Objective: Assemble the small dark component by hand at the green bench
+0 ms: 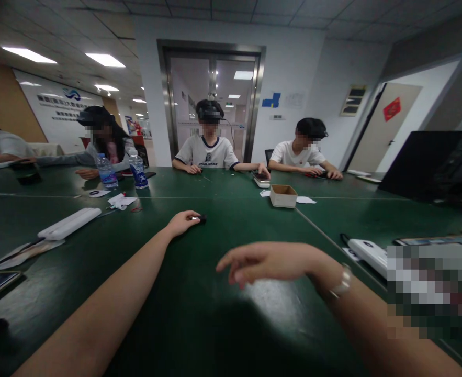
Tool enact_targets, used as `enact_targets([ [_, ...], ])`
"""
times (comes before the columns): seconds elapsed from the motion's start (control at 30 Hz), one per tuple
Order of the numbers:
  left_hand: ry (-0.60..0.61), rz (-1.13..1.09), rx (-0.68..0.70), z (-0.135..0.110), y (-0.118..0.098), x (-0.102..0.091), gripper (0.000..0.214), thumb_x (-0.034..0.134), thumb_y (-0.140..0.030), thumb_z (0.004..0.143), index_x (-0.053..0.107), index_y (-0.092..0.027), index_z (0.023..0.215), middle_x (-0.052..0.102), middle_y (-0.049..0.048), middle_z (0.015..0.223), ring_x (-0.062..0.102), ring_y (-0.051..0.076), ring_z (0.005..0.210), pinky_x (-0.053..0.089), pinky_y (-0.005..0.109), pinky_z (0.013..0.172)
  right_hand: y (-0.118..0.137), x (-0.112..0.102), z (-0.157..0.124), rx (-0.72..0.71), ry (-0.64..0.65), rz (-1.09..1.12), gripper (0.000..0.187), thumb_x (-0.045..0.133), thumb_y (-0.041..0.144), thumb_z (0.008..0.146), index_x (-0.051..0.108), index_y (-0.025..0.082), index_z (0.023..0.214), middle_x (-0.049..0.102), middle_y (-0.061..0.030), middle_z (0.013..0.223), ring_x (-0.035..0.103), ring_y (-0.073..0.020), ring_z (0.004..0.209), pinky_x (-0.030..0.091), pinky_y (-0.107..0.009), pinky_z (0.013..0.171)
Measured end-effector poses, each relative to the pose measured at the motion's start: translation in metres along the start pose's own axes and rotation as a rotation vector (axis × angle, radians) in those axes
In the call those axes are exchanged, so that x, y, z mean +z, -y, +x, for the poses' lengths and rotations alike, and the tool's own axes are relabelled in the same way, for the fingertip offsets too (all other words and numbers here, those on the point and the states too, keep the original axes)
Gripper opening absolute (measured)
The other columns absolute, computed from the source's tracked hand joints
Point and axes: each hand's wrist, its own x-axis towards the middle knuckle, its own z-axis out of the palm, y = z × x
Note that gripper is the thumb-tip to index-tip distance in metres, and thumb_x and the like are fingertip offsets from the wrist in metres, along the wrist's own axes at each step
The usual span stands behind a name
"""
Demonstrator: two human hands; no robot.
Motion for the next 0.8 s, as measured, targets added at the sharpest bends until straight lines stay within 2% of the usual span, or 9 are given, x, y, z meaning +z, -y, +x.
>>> enact_targets([
  [0.07,0.005,-0.043,0.015,0.001,0.002,0.000,0.036,0.059,-0.044,0.073,0.066,-0.023,0.102,0.068,0.0043,0.094,0.061,0.018,0.083,0.045,0.026,0.073,0.022,-0.010,0.040,-0.002,0.173,0.036,0.034,0.067,0.025,0.077,0.061,0.017,0.109,0.064,-0.0044,0.082,0.063,-0.0127,0.068,0.050,-0.019,0.056],
  [0.1,0.010,-0.061,0.019,0.001,0.002,0.000,0.036,0.060,-0.043,0.073,0.066,-0.023,0.102,0.068,0.0044,0.093,0.061,0.018,0.083,0.045,0.027,0.073,0.030,-0.012,0.065,0.004,0.160,0.035,0.036,0.067,0.024,0.077,0.059,0.017,0.111,0.064,-0.0036,0.080,0.062,-0.0118,0.063,0.049,-0.018,0.053],
  [0.2,0.010,-0.084,0.022,0.004,0.004,-0.001,0.035,0.061,-0.041,0.072,0.066,-0.022,0.101,0.068,0.0045,0.094,0.061,0.018,0.084,0.045,0.027,0.076,0.040,-0.004,0.136,0.053,-0.043,-0.005,0.046,0.070,0.019,0.074,0.052,0.017,0.116,0.060,0.0011,0.067,0.057,-0.0090,0.049,0.044,-0.015,0.041],
  [0.3,-0.015,-0.094,0.044,0.008,0.008,-0.003,0.035,0.060,-0.042,0.073,0.066,-0.021,0.100,0.068,0.0054,0.095,0.061,0.019,0.086,0.045,0.028,0.078,0.033,0.014,0.178,0.027,-0.166,-0.022,0.041,0.070,0.015,0.073,0.054,0.017,0.112,0.058,0.0021,0.067,0.052,-0.0063,0.044,0.040,-0.013,0.037],
  [0.43,-0.025,-0.152,0.051,0.015,0.016,-0.002,0.034,0.060,-0.042,0.073,0.068,-0.018,0.096,0.069,0.0063,0.091,0.061,0.019,0.084,0.046,0.030,0.079,0.016,0.027,0.193,-0.067,-0.259,0.021,0.024,0.064,0.008,0.077,0.061,0.013,0.100,0.057,0.0015,0.065,0.050,-0.0043,0.045,0.037,-0.012,0.037],
  [0.53,-0.008,-0.195,0.048,0.018,0.019,-0.001,0.036,0.061,-0.041,0.072,0.067,-0.017,0.098,0.069,0.0066,0.092,0.061,0.018,0.084,0.046,0.030,0.081,0.008,0.027,0.193,-0.101,-0.294,0.078,0.024,0.064,0.005,0.076,0.061,0.010,0.100,0.056,0.0024,0.060,0.052,-0.0050,0.048,0.039,-0.012,0.040],
  [0.63,0.014,-0.224,0.044,0.017,0.018,-0.001,0.038,0.063,-0.040,0.070,0.066,-0.017,0.100,0.069,0.0065,0.093,0.061,0.018,0.085,0.045,0.029,0.081,0.004,0.025,0.192,-0.120,-0.275,0.143,0.025,0.065,0.005,0.075,0.061,0.010,0.099,0.057,0.0027,0.058,0.052,-0.0057,0.048,0.041,-0.013,0.042],
  [0.8,0.025,-0.287,0.011,0.015,0.013,-0.004,0.035,0.056,-0.037,0.076,0.064,-0.013,0.101,0.068,0.0077,0.087,0.059,0.014,0.072,0.046,0.028,0.072,0.005,0.024,0.191,-0.139,-0.277,0.220,0.024,0.062,0.004,0.078,0.061,0.011,0.100,0.060,0.0015,0.060,0.051,-0.0049,0.046,0.042,-0.012,0.041],
])
